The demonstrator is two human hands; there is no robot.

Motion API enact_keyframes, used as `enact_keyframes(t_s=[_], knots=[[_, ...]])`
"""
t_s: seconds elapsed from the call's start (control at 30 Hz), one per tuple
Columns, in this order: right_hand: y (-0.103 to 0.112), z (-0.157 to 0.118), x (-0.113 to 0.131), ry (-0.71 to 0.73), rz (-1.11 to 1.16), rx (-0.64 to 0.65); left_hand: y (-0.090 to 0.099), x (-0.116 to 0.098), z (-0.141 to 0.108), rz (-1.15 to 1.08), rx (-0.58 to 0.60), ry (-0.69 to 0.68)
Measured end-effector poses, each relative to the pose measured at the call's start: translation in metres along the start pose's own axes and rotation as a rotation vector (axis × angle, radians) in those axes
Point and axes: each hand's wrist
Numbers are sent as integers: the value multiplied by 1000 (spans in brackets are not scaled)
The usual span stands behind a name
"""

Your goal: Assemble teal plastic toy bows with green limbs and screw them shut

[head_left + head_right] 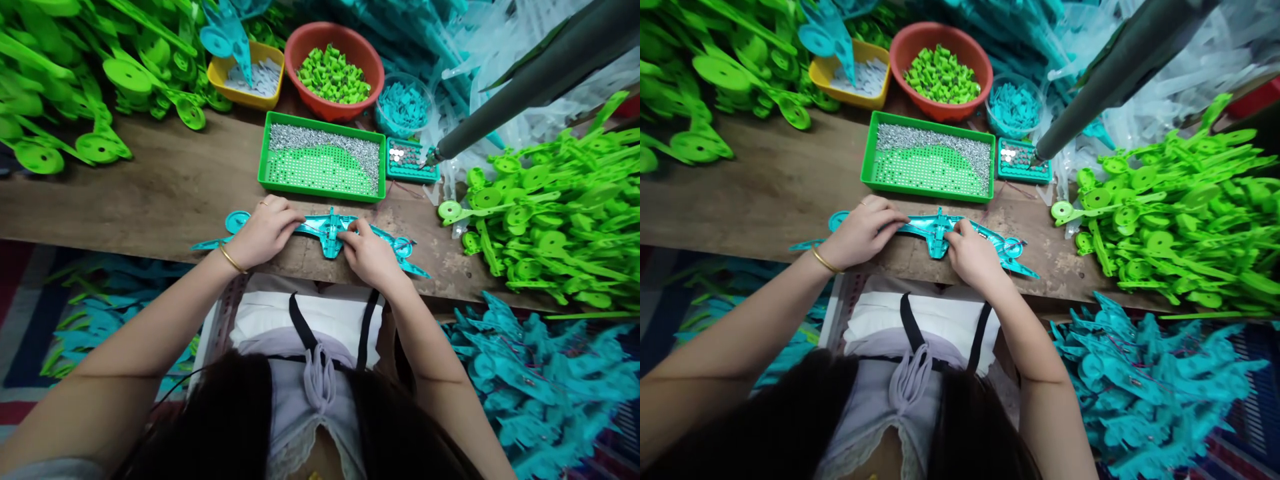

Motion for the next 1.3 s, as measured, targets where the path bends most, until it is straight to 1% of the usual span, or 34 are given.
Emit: enact_keyframes(t_s=[0.07,0.17,0.27,0.37,0.5,0.57,0.7,0.77,0.83,0.9,1.0,1.07,1.13,1.2,1.27,1.3], knots=[[3,0,1,20,-52,38,-5,1,-2,-24,-56,5],[7,3,-2,36,-14,71,-10,1,-3,-23,-128,19],[7,7,-4,13,55,72,-12,0,-3,-7,-153,19],[7,10,-2,-29,63,60,-13,0,-4,0,-170,17],[7,12,-3,19,97,98,-16,-2,-6,8,-205,38],[8,10,-3,42,56,114,-17,-2,-7,19,-205,49],[14,1,0,90,-127,127,-16,-2,-6,10,-171,72],[19,-4,1,92,-194,93,-12,0,-5,-12,-158,90],[26,-6,2,53,-259,48,-8,1,-4,-52,-162,136],[31,-5,4,10,-326,33,-4,1,-4,-124,-195,227],[34,-1,5,-11,-442,17,0,2,-4,-302,-267,372],[37,1,5,-42,-499,-28,1,2,-3,-399,-286,414],[42,0,3,-102,-497,-68,2,1,-3,-390,-259,407],[48,1,0,-213,-441,-142,3,-1,-2,-305,-207,364],[54,5,-3,-341,-331,-298,4,-4,-2,-234,-160,318],[55,8,-4,-377,-247,-391,4,-5,-2,-214,-145,304]])
Point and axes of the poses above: each hand's wrist, its own z-axis towards the middle knuckle, its own y-axis out of the back of the hand, x = y × z, and after that the axes turned 8 degrees about z, right-handed
